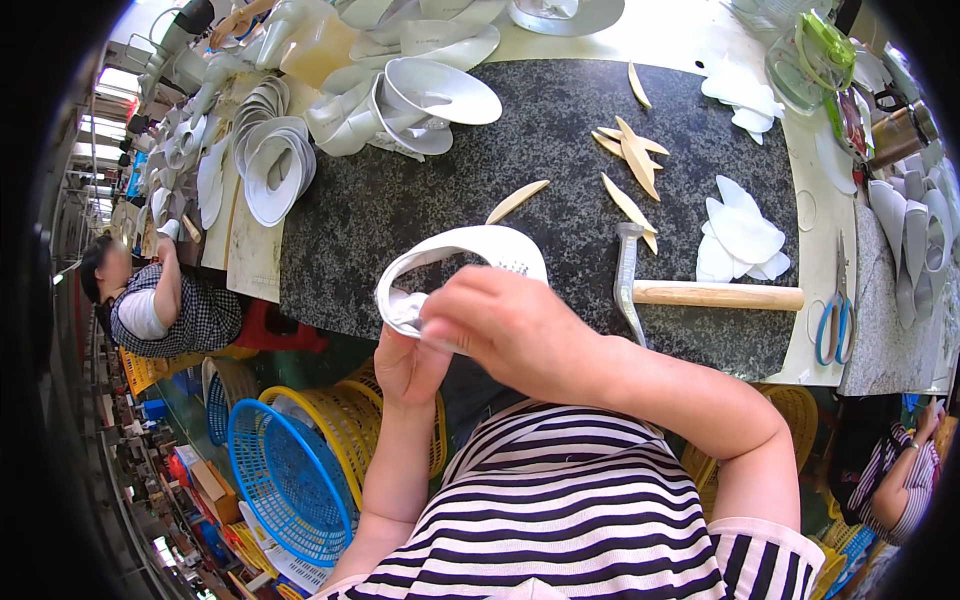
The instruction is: The recorder is assembling white shoe components, specifically lining or folding the edges of an upper part at a manufacturing workstation.
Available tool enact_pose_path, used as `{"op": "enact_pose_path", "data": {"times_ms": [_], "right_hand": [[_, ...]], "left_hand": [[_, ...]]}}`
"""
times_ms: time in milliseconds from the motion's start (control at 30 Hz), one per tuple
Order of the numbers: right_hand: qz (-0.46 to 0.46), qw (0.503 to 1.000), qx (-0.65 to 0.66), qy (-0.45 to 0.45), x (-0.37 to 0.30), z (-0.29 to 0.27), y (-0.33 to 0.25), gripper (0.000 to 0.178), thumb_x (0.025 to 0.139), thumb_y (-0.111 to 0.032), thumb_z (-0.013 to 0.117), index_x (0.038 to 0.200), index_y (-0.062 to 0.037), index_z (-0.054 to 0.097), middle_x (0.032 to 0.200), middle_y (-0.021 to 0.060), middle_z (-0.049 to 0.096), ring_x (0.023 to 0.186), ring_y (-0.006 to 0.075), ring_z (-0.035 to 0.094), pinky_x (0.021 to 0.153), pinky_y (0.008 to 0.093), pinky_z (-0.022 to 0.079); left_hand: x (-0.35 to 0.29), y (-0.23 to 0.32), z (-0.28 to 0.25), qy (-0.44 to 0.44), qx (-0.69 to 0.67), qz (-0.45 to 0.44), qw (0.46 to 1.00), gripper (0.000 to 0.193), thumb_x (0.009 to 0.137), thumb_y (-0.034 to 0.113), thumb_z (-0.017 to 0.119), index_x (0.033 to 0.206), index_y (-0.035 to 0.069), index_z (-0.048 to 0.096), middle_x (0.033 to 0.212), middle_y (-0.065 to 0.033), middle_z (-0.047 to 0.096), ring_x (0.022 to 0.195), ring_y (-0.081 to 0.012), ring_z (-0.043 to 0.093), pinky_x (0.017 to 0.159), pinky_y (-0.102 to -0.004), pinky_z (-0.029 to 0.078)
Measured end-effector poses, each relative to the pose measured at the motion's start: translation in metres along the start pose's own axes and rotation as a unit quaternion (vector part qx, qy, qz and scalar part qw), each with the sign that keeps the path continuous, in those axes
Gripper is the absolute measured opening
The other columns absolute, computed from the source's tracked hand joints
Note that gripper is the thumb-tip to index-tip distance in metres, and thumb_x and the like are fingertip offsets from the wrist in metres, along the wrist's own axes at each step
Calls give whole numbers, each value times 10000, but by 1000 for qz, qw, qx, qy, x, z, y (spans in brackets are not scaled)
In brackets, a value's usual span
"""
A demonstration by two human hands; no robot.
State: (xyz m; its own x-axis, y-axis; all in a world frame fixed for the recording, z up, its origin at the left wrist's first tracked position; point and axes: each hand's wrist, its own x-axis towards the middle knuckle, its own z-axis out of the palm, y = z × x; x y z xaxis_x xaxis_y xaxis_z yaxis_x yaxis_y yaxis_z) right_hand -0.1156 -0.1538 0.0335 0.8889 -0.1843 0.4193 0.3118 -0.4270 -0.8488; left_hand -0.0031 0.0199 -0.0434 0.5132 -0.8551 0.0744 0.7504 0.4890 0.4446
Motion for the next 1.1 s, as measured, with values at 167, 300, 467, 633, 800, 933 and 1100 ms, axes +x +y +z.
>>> {"op": "enact_pose_path", "data": {"times_ms": [167,300,467,633,800,933,1100], "right_hand": [[43,999,-19,14,9,-4,1,213,930,-101,704,1125,-17,707,982,142,705,884,318,698,766,389,563],[153,987,41,-3,15,-8,-1,238,929,-109,743,1140,-4,709,989,80,723,855,168,688,749,305,547],[279,937,209,-4,18,-10,0,233,934,-124,766,1122,-2,704,976,23,716,833,55,636,735,238,525],[308,893,321,60,19,-1,4,200,934,-103,768,1076,-7,665,936,16,697,816,57,643,702,215,518],[258,917,272,137,18,14,13,81,870,1,724,913,6,655,840,55,692,733,111,649,649,274,529],[216,959,134,126,17,22,9,70,838,3,709,882,-11,657,785,103,684,705,186,685,643,328,532],[171,966,149,127,19,5,6,128,902,-35,723,1008,-20,651,851,118,704,787,194,738,650,318,559]], "left_hand": [[3,-2,-2,-23,32,-28,999,611,939,163,721,1496,63,491,1539,-132,499,1443,-283,449,1218,-496,334],[5,-6,5,39,31,-39,998,607,929,153,742,1484,82,507,1521,-130,515,1418,-277,478,1209,-491,351],[6,-2,15,62,49,-10,997,557,901,111,783,1411,55,565,1394,-100,619,1300,-235,576,1141,-421,424],[10,0,29,118,43,11,992,552,890,56,783,1397,31,565,1377,-108,631,1270,-231,596,1118,-393,447],[3,-2,19,67,51,-10,996,666,871,11,768,1475,45,489,1494,-112,542,1386,-268,514,1180,-473,402],[4,-6,24,116,74,-10,990,714,835,-4,791,1476,47,480,1464,-117,559,1348,-272,547,1149,-437,436],[8,17,44,136,173,92,971,653,781,40,856,1365,-4,566,1285,-125,674,1149,-277,670,1033,-439,530]]}}
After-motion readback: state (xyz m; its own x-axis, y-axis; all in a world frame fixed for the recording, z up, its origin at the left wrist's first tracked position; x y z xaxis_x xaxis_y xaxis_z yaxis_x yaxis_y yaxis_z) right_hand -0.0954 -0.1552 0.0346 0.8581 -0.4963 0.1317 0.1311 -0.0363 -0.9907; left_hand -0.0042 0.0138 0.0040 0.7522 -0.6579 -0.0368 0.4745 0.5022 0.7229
